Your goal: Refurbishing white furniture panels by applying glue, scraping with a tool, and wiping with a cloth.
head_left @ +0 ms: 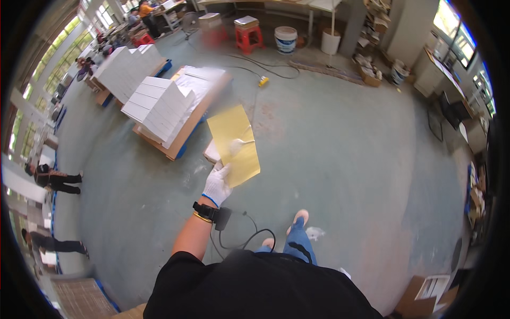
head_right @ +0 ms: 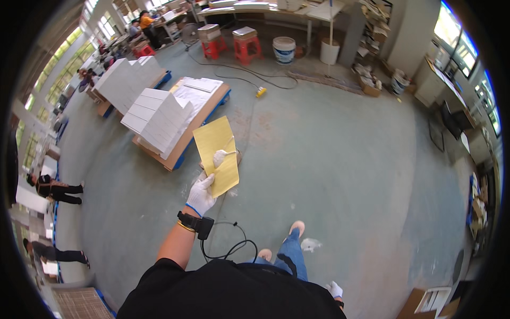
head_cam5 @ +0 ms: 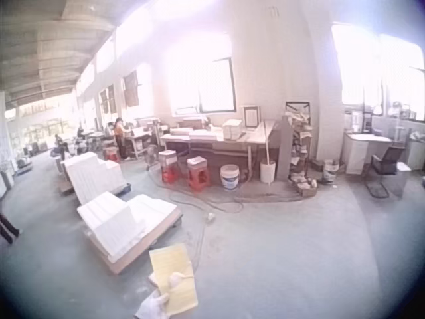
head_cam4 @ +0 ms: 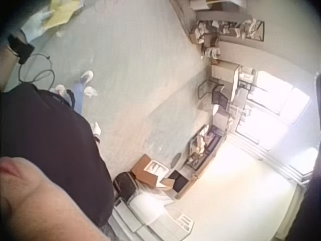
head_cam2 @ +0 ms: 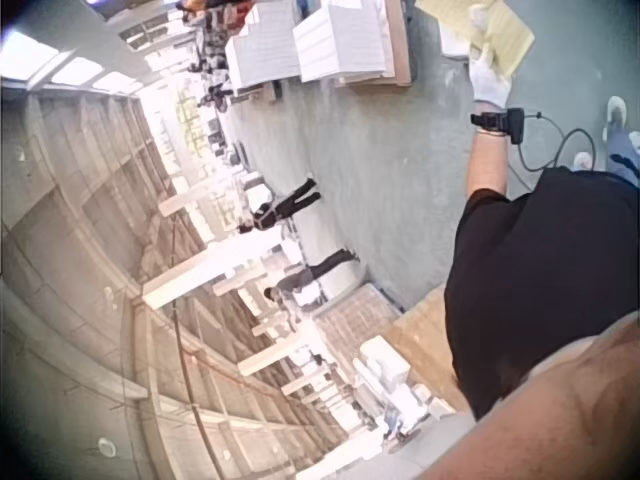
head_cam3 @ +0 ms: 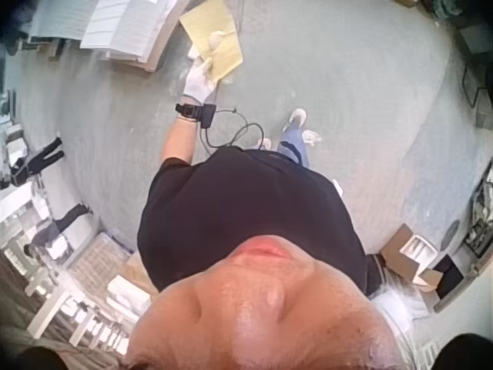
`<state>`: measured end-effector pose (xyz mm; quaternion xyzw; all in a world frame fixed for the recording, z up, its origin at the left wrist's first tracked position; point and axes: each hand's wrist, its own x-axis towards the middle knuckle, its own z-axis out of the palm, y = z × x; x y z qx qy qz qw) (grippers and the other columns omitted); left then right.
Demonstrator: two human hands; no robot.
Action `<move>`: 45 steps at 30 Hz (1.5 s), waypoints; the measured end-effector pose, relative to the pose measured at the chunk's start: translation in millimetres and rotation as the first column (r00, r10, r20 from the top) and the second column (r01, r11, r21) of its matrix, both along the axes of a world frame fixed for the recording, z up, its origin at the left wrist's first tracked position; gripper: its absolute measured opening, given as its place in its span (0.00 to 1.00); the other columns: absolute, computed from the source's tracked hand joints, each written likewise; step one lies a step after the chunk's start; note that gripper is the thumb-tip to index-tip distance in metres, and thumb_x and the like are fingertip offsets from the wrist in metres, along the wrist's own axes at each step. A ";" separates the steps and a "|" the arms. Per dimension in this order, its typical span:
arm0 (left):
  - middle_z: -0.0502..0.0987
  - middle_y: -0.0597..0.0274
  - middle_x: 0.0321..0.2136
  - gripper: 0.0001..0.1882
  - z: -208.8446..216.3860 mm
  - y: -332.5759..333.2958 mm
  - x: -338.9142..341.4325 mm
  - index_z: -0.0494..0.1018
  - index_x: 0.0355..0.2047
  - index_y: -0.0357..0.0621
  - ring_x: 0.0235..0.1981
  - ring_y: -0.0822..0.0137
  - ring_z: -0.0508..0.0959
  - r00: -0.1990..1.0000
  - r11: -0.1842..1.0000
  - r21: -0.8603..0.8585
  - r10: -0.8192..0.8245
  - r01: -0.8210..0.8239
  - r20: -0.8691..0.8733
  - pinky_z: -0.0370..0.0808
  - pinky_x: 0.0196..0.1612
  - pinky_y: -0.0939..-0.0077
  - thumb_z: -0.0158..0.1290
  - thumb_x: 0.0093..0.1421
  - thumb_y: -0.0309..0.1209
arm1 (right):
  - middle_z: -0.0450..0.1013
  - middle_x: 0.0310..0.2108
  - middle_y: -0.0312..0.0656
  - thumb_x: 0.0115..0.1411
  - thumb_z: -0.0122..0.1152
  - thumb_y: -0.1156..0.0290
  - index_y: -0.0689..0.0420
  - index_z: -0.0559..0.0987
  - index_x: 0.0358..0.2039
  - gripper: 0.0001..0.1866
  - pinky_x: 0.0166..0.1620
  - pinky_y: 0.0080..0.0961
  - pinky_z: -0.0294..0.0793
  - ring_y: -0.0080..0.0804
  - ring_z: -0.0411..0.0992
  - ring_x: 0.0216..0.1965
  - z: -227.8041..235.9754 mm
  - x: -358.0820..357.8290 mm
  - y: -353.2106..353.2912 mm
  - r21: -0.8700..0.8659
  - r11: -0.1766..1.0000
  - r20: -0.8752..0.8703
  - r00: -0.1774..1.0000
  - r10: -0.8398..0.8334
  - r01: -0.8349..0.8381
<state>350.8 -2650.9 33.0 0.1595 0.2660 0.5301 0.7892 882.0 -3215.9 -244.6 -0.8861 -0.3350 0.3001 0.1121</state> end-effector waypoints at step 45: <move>0.72 0.54 0.51 0.19 29.7 733.2 -92.5 0.64 0.57 0.40 0.51 0.60 0.74 0.800 0.826 0.045 0.557 -0.562 -0.223 0.71 0.54 0.63 0.40 0.66 0.21 | 0.73 0.35 0.45 0.62 0.51 0.57 0.59 0.71 0.38 0.16 0.31 0.36 0.74 0.39 0.71 0.29 18.8 101.0 1181.8 -0.189 0.805 -0.769 0.425 -0.477 0.562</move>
